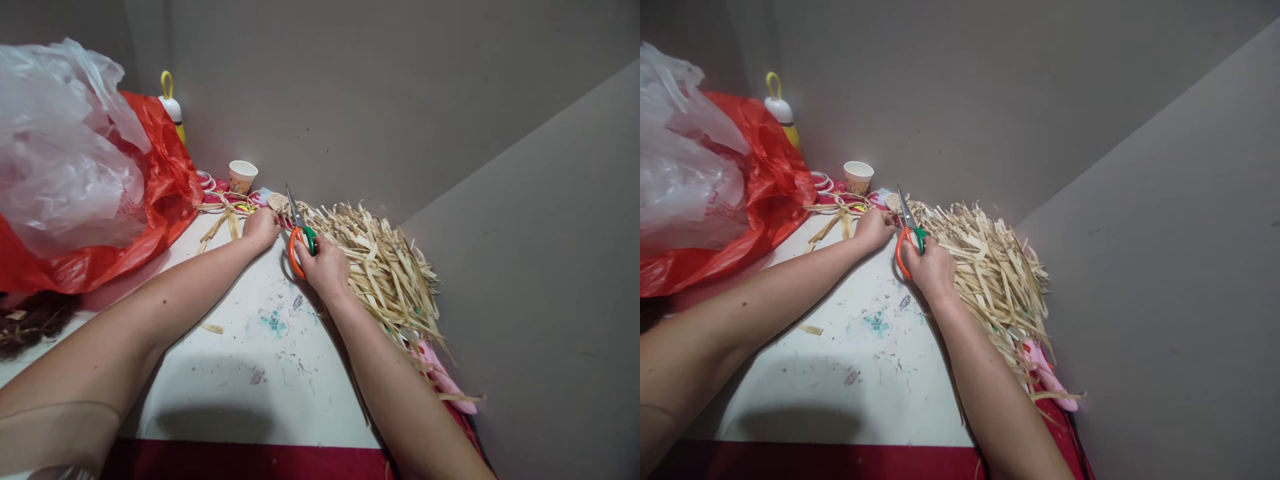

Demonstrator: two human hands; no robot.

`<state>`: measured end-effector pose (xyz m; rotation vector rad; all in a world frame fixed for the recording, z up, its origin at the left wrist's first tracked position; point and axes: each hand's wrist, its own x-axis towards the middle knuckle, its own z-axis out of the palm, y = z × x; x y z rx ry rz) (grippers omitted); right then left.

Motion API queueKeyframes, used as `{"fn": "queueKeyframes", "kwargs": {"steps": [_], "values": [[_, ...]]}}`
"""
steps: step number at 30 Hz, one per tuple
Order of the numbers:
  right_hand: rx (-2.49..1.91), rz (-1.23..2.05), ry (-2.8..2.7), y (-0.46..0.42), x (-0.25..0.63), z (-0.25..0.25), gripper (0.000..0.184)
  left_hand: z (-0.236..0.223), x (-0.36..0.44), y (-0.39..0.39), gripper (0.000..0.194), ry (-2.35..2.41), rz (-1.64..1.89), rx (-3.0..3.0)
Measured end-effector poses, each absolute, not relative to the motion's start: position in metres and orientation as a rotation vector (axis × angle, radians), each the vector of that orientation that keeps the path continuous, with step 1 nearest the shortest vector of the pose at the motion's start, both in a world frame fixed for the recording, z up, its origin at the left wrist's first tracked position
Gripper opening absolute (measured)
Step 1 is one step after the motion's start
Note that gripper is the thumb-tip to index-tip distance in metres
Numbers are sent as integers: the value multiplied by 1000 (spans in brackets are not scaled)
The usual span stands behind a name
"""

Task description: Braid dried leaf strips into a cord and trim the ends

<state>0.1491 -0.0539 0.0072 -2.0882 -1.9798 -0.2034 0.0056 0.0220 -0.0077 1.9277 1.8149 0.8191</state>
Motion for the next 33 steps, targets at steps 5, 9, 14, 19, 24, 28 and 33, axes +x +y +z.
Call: {"fn": "queueKeyframes", "kwargs": {"steps": [5,9,14,19,24,28,33], "values": [[-2168,-156,-2099,-51,149,7,52,-7,6,22,20,1830,798,1919],[-2104,-259,-1989,-53,151,14,57,-7,6,22,20,1827,792,1949],[-2122,-248,-2053,-54,146,15,54,-6,6,21,20,1824,809,1953],[-2152,-258,-2063,-52,148,15,52,-5,6,20,20,1829,797,1953],[-2094,-302,-2005,-55,145,17,55,-6,6,21,19,1827,790,1958],[-2143,-209,-2143,-54,142,12,51,-6,6,22,19,1842,791,1967],[-2100,-284,-1992,-55,145,18,55,-7,6,23,18,1812,810,1966]]}}
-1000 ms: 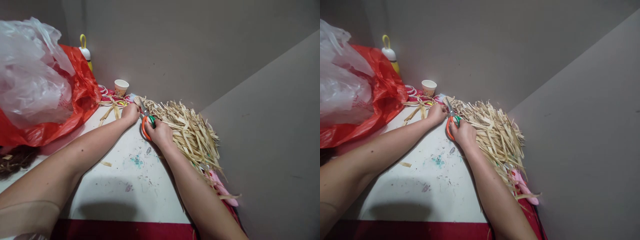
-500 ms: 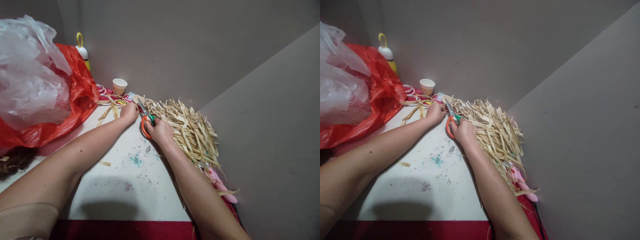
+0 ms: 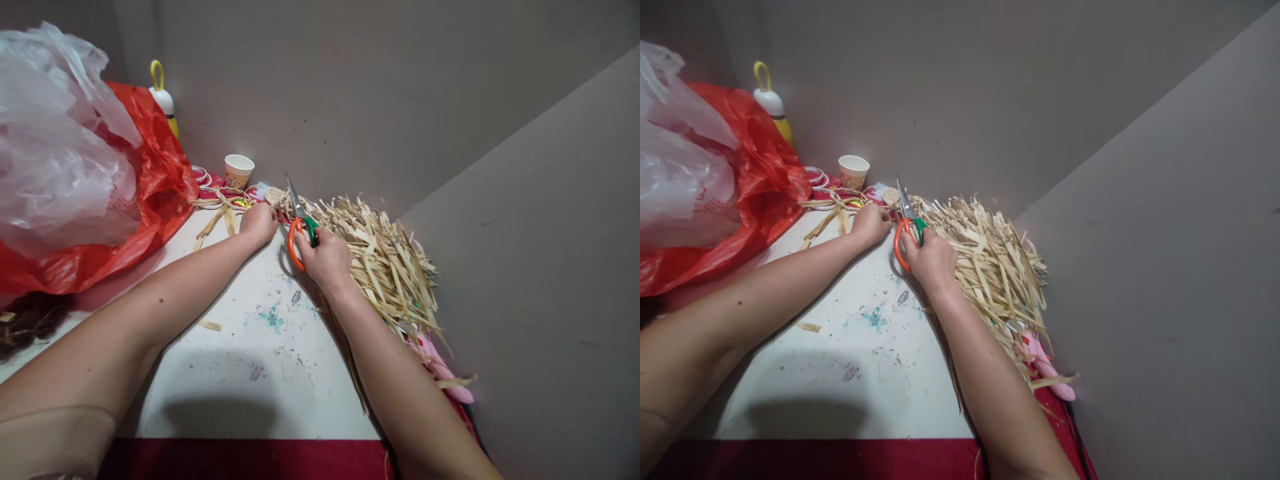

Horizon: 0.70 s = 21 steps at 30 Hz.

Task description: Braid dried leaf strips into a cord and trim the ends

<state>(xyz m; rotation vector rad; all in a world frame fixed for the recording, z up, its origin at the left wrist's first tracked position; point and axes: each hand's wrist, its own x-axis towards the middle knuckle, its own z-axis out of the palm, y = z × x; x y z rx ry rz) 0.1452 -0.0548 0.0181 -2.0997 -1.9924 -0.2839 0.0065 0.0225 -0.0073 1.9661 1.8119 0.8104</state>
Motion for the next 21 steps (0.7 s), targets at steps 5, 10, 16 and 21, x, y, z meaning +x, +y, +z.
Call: {"fn": "queueKeyframes", "kwargs": {"steps": [5,10,16,21], "values": [[-2159,-204,-2113,-53,144,17,51,-8,7,23,19,1819,816,1981],[-2126,-269,-2006,-53,149,22,53,-8,7,22,21,1829,795,1982],[-2138,-218,-2103,-52,146,19,53,-7,7,22,20,1823,777,1976],[-2141,-305,-2034,-52,150,22,55,-6,7,21,22,1818,784,1981]]}}
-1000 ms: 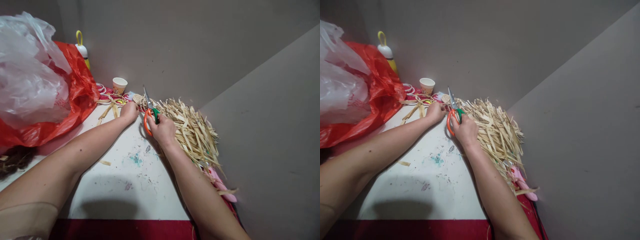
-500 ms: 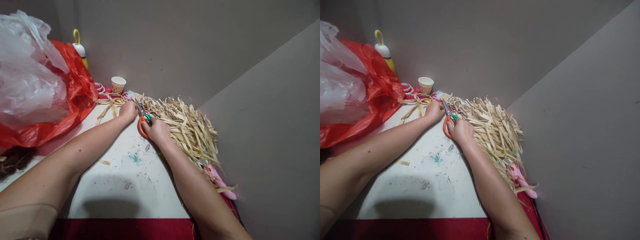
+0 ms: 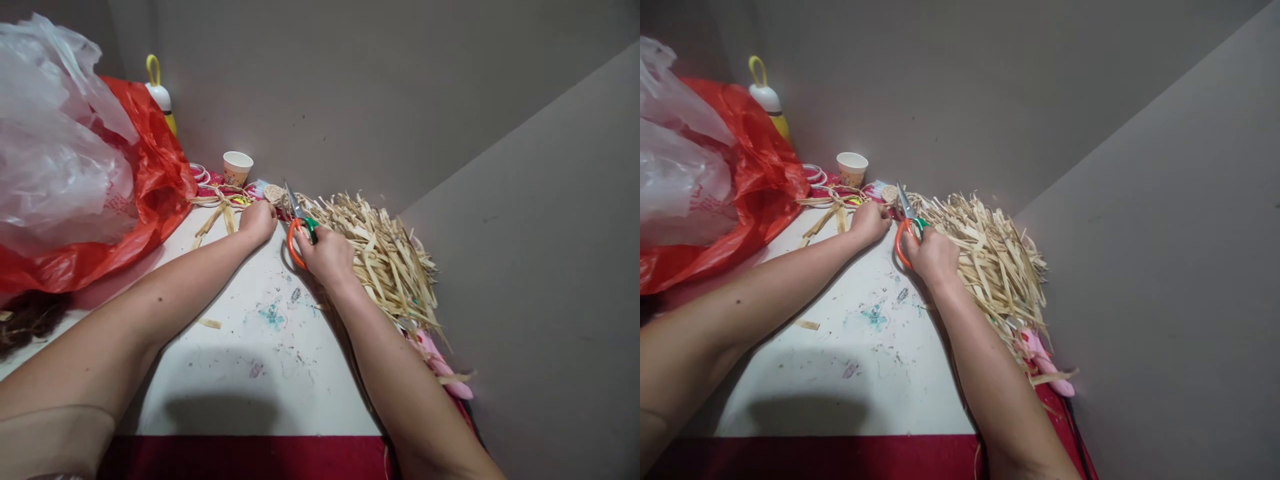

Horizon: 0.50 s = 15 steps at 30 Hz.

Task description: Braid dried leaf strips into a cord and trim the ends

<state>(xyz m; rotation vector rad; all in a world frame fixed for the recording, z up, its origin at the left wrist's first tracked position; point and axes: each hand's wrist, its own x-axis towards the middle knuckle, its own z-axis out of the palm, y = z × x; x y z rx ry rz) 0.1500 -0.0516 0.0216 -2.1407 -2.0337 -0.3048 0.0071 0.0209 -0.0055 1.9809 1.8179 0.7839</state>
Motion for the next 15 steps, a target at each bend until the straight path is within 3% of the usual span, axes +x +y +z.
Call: {"fn": "queueKeyframes", "kwargs": {"steps": [4,9,15], "values": [[-2083,-352,-1962,-53,150,23,60,-7,7,23,23,1818,788,1972],[-2184,-226,-2135,-51,147,19,51,-8,8,24,23,1836,788,1983],[-2096,-331,-1966,-54,150,26,58,-6,8,22,24,1837,772,1981]]}}
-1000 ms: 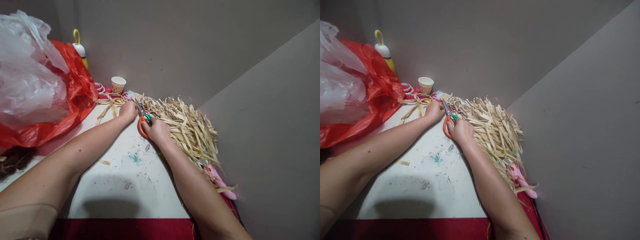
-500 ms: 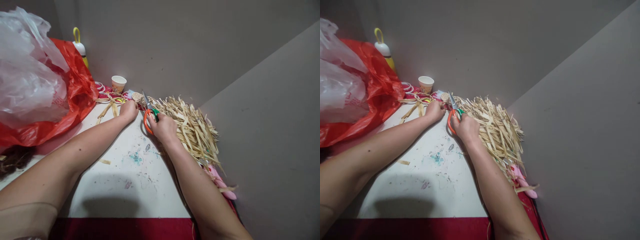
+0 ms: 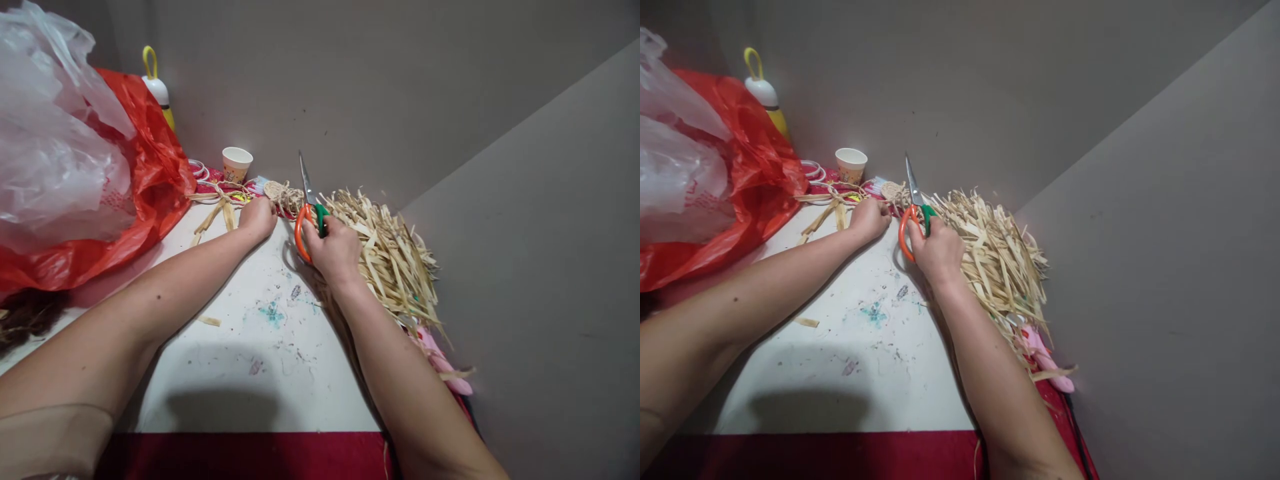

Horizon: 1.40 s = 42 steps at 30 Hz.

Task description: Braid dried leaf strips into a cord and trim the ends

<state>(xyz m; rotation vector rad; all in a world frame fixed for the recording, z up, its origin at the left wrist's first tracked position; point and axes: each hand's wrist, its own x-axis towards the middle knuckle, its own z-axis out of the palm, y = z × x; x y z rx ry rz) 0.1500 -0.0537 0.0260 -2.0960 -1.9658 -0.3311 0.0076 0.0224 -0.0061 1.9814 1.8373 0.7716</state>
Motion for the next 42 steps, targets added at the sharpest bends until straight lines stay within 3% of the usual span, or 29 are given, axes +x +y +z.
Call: {"fn": "queueKeyframes", "kwargs": {"steps": [5,11,17,24,29,42], "values": [[-2188,-190,-2164,-53,141,19,51,-5,7,21,20,1820,781,1971],[-2098,-350,-1990,-54,147,22,58,-3,8,19,22,1809,795,1943],[-2151,-233,-2186,-50,142,14,51,-4,8,20,20,1816,797,1958],[-2085,-300,-1957,-52,148,23,59,-3,9,19,23,1835,764,1974],[-2139,-177,-2136,-49,142,11,51,-5,9,20,20,1810,815,1992],[-1951,-80,-1883,-51,158,15,47,-2,10,21,21,1802,774,1965]]}}
